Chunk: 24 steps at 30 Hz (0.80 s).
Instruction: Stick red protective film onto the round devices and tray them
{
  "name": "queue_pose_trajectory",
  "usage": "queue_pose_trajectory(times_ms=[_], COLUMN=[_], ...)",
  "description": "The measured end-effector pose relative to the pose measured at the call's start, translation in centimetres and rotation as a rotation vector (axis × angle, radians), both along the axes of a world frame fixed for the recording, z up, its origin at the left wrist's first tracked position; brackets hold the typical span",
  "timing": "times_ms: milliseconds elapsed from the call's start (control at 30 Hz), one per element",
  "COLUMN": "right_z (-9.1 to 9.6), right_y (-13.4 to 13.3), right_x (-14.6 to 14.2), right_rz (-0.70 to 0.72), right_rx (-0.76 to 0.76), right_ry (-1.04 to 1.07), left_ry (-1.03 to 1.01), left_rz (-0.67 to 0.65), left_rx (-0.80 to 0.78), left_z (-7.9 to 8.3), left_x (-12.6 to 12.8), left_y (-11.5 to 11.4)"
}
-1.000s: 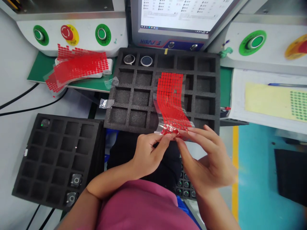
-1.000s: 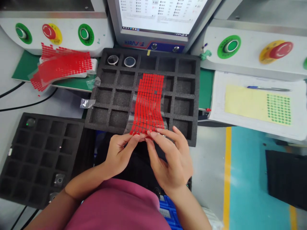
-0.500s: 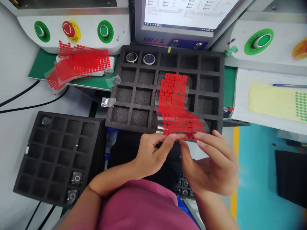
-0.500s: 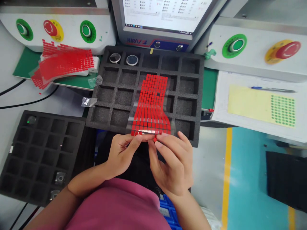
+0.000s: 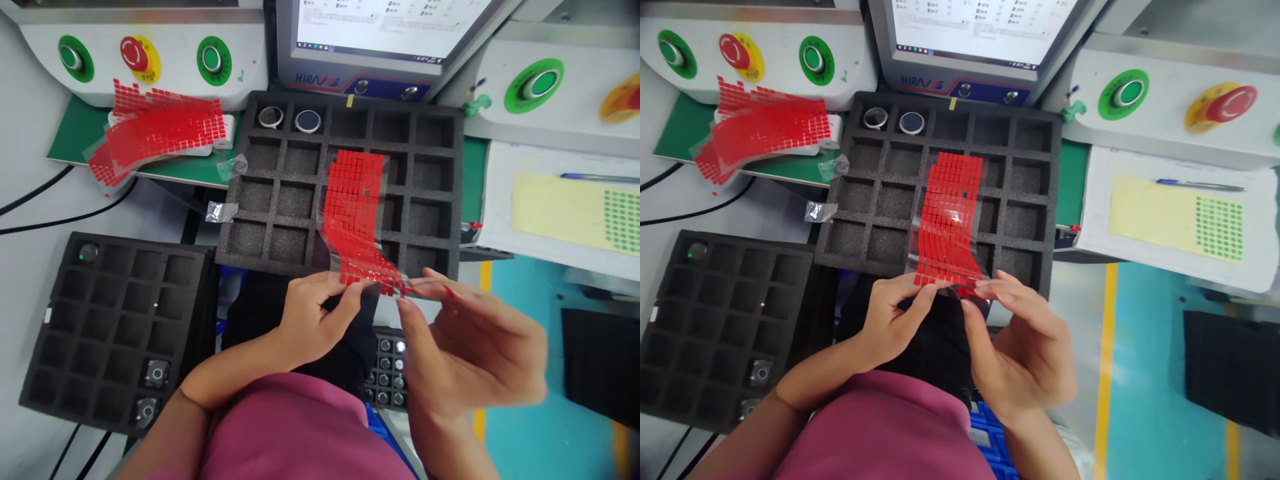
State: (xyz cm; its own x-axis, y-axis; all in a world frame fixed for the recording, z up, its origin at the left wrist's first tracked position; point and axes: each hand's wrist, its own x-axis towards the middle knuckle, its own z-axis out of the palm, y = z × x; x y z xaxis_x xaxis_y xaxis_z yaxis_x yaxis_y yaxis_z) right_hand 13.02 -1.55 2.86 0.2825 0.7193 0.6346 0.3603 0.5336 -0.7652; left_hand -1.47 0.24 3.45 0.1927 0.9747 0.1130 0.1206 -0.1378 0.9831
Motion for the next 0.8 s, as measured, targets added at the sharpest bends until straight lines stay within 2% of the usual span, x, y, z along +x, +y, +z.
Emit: queue_pose_trajectory(times_ms=[100, 233, 333, 433, 567, 667, 733, 800], right_z=[0.2, -0.1, -0.7, -1.3, -1.2, -0.3, 0.2, 0.6], right_y=[0.1, 0.3, 0.5, 0.7, 1.3, 2.2, 2.8, 2.8], right_x=[-0.4, -0.2, 0.6, 1.3, 1.3, 0.5, -0.2, -0.8], right_rz=[-0.006, -0.056, -0.047, -0.052, -0.078, -0.187, -0.251, -0.284], right_rx=[-0.078, -0.138, -0.046, -0.032, -0.149, -0.167, -0.174, -0.163], right_ry=[0.116, 0.199, 0.128, 0.094, 0.117, 0.126, 0.154, 0.182], left_ry=[0.032, 0.07, 0.093, 0.219, 0.35, 0.277, 0.17, 0.219], left_rz=[0.009, 0.072, 0.162, 0.297, 0.526, 0.615, 0.702, 0.739], left_rx=[-0.005, -0.089, -0.144, -0.062, 0.145, 0.228, 0.136, -0.035], left_z=[-0.1, -0.7, -0.9, -0.1, 3.7, 7.0, 8.6, 9.3], left_x=[-0.1, -0.7, -1.8, -4.3, -10.3, -16.8, -21.3, -24.9], left_y=[0.1, 0.2, 0.3, 1.1, 4.5, 9.6, 13.5, 16.8])
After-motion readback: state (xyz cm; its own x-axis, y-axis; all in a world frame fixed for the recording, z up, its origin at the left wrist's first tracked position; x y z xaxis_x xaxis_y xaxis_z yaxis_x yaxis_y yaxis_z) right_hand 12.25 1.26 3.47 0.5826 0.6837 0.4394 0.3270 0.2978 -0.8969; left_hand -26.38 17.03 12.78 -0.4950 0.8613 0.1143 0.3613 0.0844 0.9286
